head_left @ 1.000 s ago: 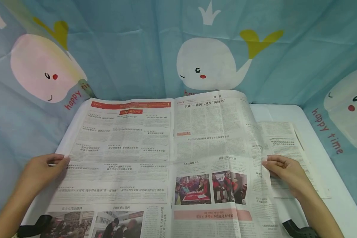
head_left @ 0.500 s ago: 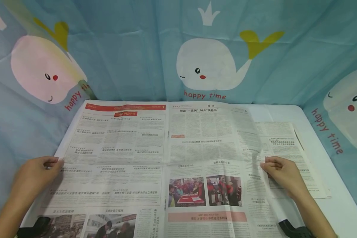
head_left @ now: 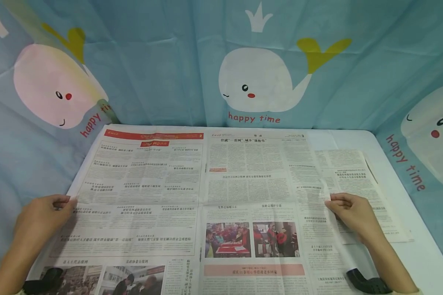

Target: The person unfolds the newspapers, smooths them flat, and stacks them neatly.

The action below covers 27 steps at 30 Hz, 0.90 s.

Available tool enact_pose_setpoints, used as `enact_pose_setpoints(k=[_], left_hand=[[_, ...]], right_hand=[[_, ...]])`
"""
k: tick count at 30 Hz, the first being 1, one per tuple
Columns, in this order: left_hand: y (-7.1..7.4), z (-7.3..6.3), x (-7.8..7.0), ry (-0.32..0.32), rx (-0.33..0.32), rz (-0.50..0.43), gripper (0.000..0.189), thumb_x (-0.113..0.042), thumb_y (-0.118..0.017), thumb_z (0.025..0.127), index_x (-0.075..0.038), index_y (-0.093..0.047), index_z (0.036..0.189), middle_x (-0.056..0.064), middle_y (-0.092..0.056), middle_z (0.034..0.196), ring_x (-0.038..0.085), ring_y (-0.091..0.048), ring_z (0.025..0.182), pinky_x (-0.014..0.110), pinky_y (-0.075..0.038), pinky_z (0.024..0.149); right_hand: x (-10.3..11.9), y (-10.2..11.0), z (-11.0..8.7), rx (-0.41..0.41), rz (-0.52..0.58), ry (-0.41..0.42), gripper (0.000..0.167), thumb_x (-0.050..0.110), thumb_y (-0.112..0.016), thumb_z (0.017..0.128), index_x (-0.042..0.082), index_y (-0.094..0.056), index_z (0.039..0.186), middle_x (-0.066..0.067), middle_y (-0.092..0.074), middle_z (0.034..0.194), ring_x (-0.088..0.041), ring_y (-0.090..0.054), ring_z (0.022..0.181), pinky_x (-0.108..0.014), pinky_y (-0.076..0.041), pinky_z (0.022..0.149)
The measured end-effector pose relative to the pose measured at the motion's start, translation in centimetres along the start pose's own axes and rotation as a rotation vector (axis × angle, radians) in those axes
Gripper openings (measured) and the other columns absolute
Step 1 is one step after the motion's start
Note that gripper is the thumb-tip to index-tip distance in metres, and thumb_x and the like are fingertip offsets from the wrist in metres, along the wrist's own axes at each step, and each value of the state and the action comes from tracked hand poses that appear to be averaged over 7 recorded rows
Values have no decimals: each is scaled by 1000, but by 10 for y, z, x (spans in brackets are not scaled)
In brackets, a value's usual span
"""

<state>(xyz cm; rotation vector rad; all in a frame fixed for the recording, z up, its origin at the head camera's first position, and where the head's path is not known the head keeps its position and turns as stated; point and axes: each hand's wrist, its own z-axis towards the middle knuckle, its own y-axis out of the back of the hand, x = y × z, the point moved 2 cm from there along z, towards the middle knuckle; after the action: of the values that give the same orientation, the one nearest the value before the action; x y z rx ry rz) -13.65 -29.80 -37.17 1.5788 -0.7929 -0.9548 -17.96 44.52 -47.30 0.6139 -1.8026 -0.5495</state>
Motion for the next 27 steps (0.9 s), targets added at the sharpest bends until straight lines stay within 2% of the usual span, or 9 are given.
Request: enact_pose_setpoints(k=[6,14,20,27], left_hand=[[-3,1,3,32,19,11,49,-27,-66,102,18,-65,121,34,-72,101,38,-67,74,39,-38,58],[-4,2,3,46,29,27,47,-25,-65,102,18,-65,121,33,-73,102,39,-68,77,40,-39,59],[-6,3,3,13,32,47,44,-26,-66,101,16,-69,116,31,-74,100,36,-68,73,37,-39,57],[-8,0,2,13,31,53,43,-25,-66,101,15,-69,114,31,-74,98,35,-67,71,36,-38,55]], right_hand=[[0,2,1,-30,-10,-13,50,26,-71,102,-12,-63,133,-21,-77,106,0,-68,74,-19,-57,64],[4,0,-1,-100,-46,19,43,24,-74,99,-9,-69,126,-21,-78,102,-1,-66,71,-20,-54,60],[5,-3,-2,-165,-53,26,37,20,-77,95,-7,-73,120,-19,-79,96,-1,-65,67,-19,-52,58],[6,-3,-4,-194,-81,66,34,19,-79,93,-6,-75,116,-18,-79,92,-3,-65,65,-20,-51,55]])
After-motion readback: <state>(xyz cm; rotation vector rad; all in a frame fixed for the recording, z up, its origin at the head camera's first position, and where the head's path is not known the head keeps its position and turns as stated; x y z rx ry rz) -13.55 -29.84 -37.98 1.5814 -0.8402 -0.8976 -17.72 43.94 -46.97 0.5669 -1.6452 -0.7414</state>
